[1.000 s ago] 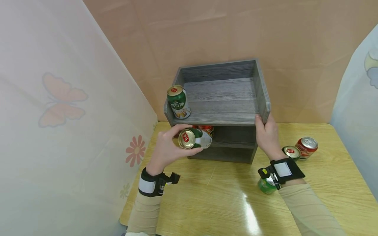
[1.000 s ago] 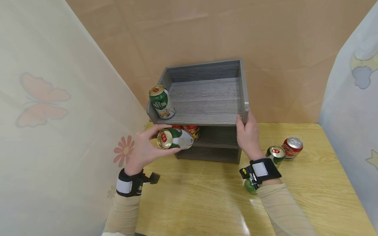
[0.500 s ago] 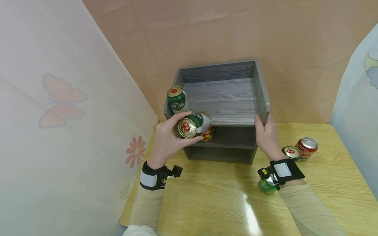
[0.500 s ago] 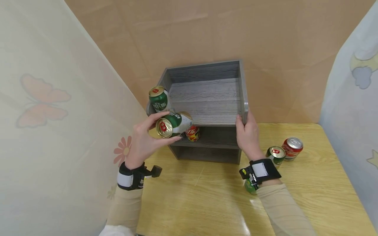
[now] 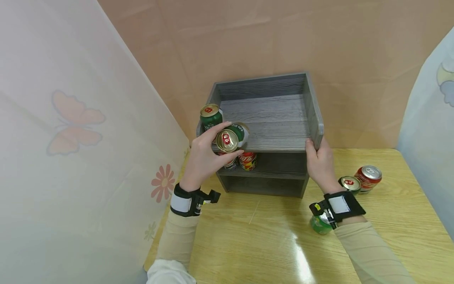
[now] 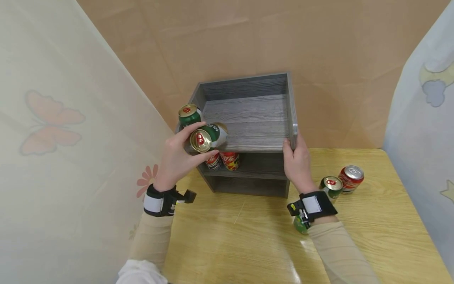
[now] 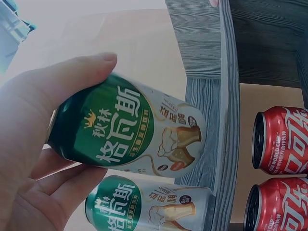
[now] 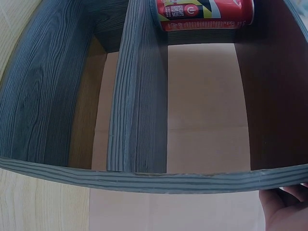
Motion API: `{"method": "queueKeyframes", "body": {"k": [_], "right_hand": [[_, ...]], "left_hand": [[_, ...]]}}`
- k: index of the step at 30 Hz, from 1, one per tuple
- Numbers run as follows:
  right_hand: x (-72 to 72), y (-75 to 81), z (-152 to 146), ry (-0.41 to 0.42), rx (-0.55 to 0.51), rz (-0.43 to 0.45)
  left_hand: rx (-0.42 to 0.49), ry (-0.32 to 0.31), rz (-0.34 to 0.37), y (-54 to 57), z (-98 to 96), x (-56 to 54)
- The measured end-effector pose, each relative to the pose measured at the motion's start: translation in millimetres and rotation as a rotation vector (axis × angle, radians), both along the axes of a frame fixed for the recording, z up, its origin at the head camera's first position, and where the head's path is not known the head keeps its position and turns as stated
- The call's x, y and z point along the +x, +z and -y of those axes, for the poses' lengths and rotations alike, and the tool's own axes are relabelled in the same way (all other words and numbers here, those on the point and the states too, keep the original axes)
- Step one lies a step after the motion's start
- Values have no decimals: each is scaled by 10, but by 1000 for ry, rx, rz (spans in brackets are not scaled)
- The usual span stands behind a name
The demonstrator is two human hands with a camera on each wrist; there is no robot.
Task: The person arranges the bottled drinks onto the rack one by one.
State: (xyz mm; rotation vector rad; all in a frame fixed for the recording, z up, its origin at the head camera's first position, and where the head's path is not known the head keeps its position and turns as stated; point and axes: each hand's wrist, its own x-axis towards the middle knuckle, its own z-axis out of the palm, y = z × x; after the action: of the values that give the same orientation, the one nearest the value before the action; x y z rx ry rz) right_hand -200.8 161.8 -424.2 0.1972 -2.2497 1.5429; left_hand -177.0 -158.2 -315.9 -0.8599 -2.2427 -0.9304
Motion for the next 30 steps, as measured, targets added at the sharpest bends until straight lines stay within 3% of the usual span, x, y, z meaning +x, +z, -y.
{"method": "queueKeyframes", "body": {"k": [21,30], "right_hand": [[13,17,6,4,-5,7],[5,11,-6,2,8,11]], "left_hand": [[-80,28,53,17,-66,-153],[-72,34,35,99,-116,-219]]}}
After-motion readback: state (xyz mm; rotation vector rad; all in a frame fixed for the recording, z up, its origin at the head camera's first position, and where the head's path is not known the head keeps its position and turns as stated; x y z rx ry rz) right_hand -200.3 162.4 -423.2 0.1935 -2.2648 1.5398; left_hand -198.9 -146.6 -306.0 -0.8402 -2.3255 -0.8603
